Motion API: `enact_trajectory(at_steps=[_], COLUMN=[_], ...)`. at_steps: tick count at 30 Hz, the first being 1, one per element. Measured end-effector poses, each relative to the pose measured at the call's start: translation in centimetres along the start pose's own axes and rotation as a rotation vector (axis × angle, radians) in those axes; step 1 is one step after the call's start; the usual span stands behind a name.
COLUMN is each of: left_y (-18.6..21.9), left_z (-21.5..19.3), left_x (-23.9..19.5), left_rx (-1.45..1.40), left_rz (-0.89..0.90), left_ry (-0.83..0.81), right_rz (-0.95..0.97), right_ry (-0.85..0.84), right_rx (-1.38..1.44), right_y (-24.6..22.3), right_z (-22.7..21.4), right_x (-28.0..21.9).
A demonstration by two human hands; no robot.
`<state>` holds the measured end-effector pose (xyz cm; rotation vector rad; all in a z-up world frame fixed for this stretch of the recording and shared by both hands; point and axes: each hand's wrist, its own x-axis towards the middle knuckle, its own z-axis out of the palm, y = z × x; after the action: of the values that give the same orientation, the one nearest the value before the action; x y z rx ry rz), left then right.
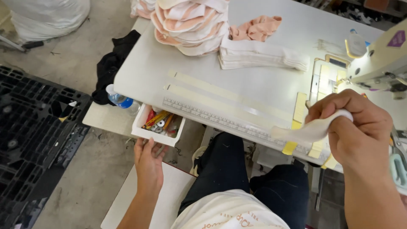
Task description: Measuring and cutting fabric strips using a pencil and scissors on a workbench.
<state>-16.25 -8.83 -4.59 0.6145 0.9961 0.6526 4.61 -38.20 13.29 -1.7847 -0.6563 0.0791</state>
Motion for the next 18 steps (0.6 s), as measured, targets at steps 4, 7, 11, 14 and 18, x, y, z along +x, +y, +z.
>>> enact_trajectory(at_steps=[4,7,11,14,18], left_y=[-3.2,-3.7,-1.9,-1.7,-0.4], left_z=[-1.2,-0.8,3.5,4.6,8.7], left_x=[0.1,1.3,2.2,4.7,2.4], left_rx=[0.052,0.134,0.370,0.442,0.734], left_rz=[0.124,0.163,0.166,0.090,0.183], left_ry=[-0.122,-0.217,-0.152,-0.176,-0.183], right_rz=[-0.118,-0.103,-0.133,-0.058,0.187], right_ry=[0.129,0.130,0.237,0.376,0.568], right_rx=[-0.157,-0.330,-0.363,-0.410,-0.567], right_y=[-0.3,-1.9,-1.4,-1.5,-1.5], right_z=[-2.7,-6.2,-12.7,-16.0,-16.5], right_x=[-1.1,-2.0,-3.9,-5.7,-6.4])
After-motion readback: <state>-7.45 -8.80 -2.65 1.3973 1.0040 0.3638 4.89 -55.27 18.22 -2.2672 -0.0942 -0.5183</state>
